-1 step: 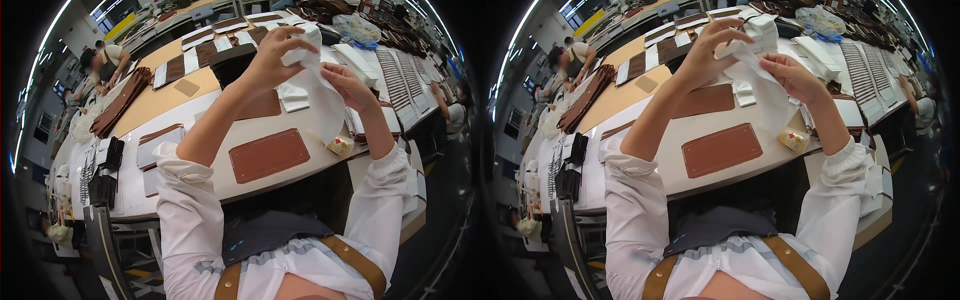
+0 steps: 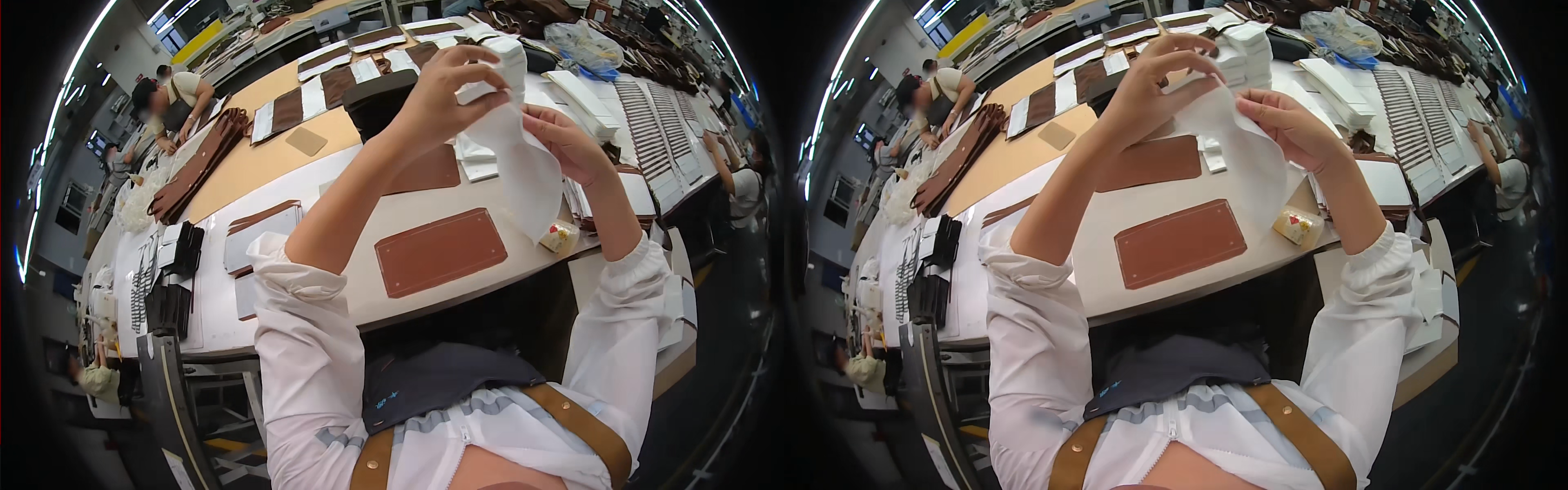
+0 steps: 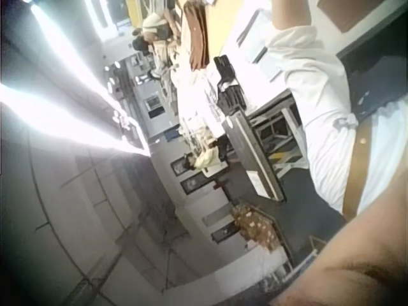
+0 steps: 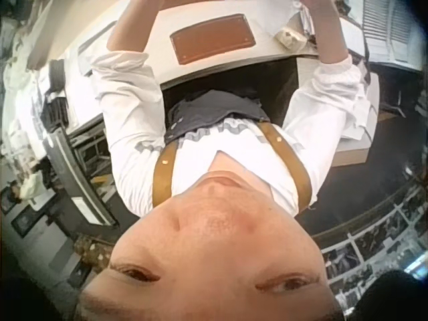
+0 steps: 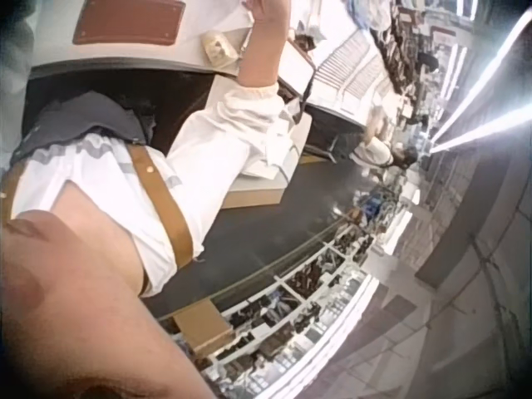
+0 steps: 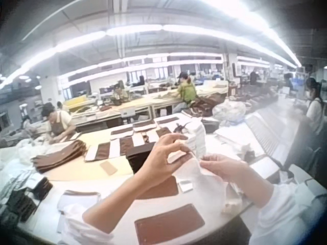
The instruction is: The person applies glue from a squeeze bottle onto brown leather pieces and then places white fabric pieces on top, pressing them down to adhere. The process is repeated for multiple units on a workbench.
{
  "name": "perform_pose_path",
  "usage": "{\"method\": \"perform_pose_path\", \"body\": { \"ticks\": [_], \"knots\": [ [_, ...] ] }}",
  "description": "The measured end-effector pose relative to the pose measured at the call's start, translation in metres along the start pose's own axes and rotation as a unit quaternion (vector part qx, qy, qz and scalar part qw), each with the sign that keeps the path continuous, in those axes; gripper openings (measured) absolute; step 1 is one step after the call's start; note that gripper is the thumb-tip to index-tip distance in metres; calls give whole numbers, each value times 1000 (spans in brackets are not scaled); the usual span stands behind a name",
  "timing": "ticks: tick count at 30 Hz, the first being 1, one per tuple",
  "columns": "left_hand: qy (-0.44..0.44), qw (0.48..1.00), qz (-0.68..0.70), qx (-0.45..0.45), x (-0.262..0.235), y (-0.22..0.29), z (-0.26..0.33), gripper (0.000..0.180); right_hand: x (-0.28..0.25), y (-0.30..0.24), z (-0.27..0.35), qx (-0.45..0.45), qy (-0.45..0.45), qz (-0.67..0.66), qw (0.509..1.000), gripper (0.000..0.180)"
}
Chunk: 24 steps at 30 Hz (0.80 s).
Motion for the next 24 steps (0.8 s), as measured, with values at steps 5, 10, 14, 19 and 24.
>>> {"method": "perform_pose_path", "body": {
  "ticks": [5, 10, 14, 19, 24],
  "knots": [
    [9, 990, -20, -142, -29, 21, 18, 19, 54, 21, -4, -11, 96, -116, 988, 43],
    [-3, 971, -192, -143, -54, 43, 20, 23, 64, 84, -9, -47, 115, 144, 982, 48],
    [53, 966, -211, -139, -91, 42, 46, 21, 53, 127, -11, 50, 128, 127, 982, 38],
    [149, 929, -60, -333, -112, 23, 116, 27, 39, 143, -6, -100, 209, -133, 964, 26],
    [218, 872, 124, -421, -64, 20, 227, 54, 40, 139, 1, -86, 287, 8, 954, 21]
  ]
}}
Point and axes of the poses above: each hand's wrist, its own z-axis away from the middle knuckle, its own x-axis out of the palm, y = z × x, the point moved 5 cm from there along -z, towards the middle knuckle, and after that the axes turned 12 degrees about x, right-handed, at the moved point
